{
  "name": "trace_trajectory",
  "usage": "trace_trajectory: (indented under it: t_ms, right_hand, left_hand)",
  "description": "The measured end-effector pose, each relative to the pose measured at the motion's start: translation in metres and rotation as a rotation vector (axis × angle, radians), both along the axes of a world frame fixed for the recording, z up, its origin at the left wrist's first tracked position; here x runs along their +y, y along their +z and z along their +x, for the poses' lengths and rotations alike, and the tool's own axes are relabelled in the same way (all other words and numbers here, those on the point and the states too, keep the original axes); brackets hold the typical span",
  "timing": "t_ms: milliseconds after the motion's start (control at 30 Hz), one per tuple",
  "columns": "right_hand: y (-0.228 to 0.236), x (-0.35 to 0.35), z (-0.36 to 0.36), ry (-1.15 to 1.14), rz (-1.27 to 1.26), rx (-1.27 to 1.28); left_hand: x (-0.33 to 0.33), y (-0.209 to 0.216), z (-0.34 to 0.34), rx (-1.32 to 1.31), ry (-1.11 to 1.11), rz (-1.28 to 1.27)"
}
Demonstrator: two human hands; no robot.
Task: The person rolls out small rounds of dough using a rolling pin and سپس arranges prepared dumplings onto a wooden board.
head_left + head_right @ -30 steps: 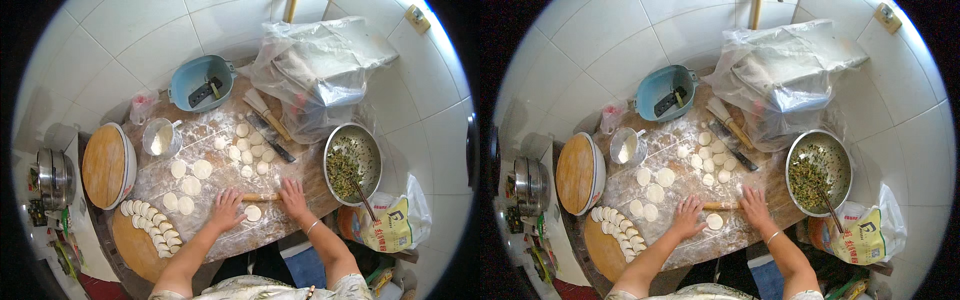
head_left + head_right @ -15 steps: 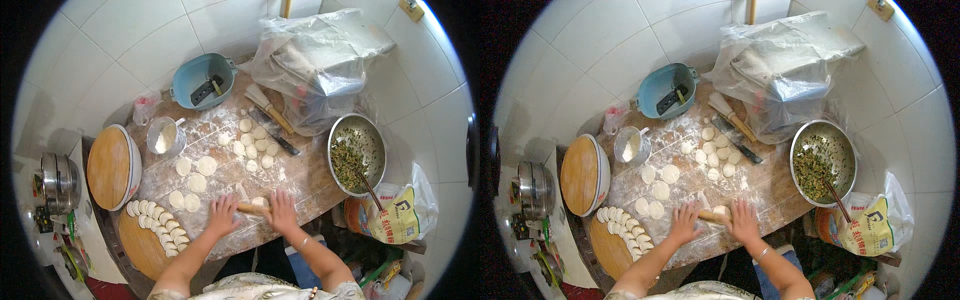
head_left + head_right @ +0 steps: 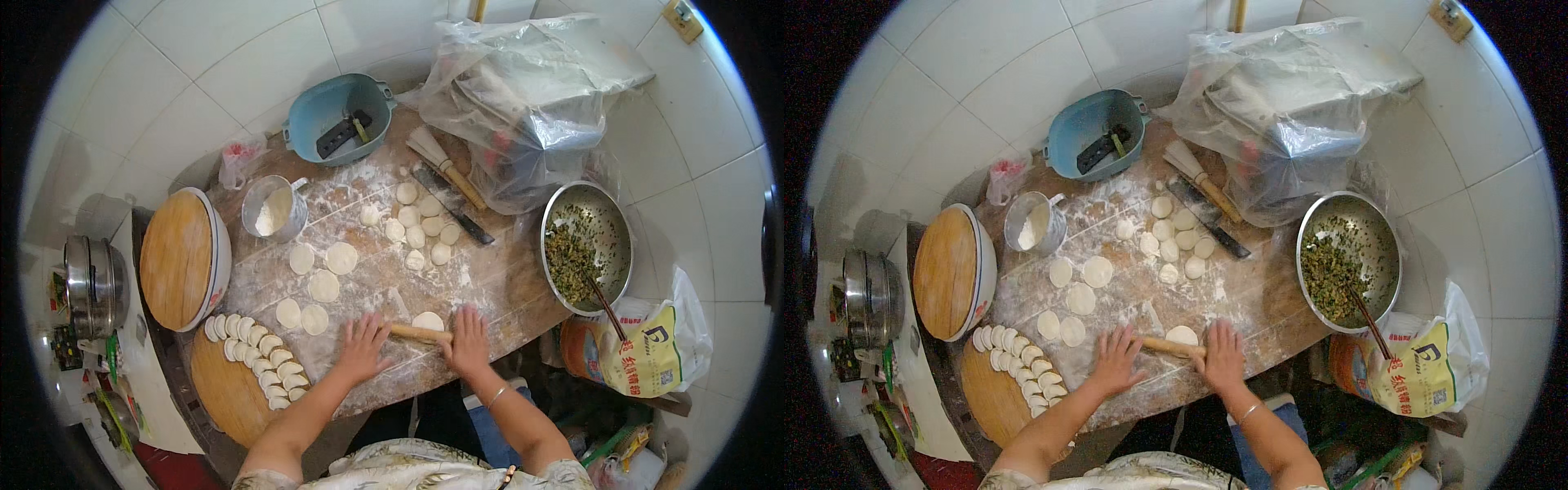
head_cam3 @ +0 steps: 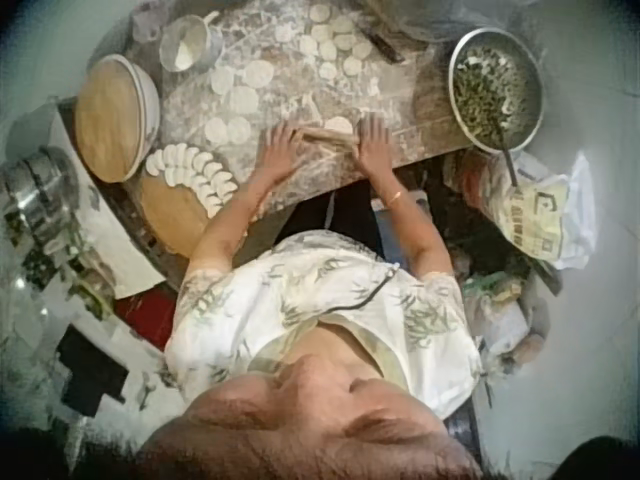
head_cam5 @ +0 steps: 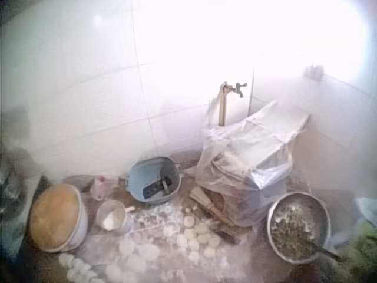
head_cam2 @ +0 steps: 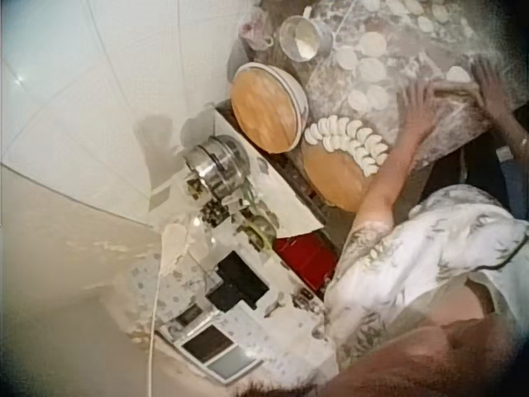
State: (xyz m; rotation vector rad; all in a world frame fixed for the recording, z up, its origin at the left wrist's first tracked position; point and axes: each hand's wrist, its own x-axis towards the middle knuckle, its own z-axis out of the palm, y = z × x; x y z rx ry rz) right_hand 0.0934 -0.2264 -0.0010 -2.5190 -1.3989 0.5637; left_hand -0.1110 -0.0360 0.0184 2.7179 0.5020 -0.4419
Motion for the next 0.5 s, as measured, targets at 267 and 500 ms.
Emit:
trace_trajectory:
  t_ms: [267, 500]
  right_hand:
    - [0.012, -0.007, -0.001, 0.113, 0.011, 0.057]
    - [0.03, -0.014, 0.001, 0.192, 0.068, 0.057]
  left_hand:
    - [-0.013, 0.003, -0.018, 0.143, -0.003, -0.005]
    - [-0.034, -0.001, -0.034, 0.087, 0.017, -0.045]
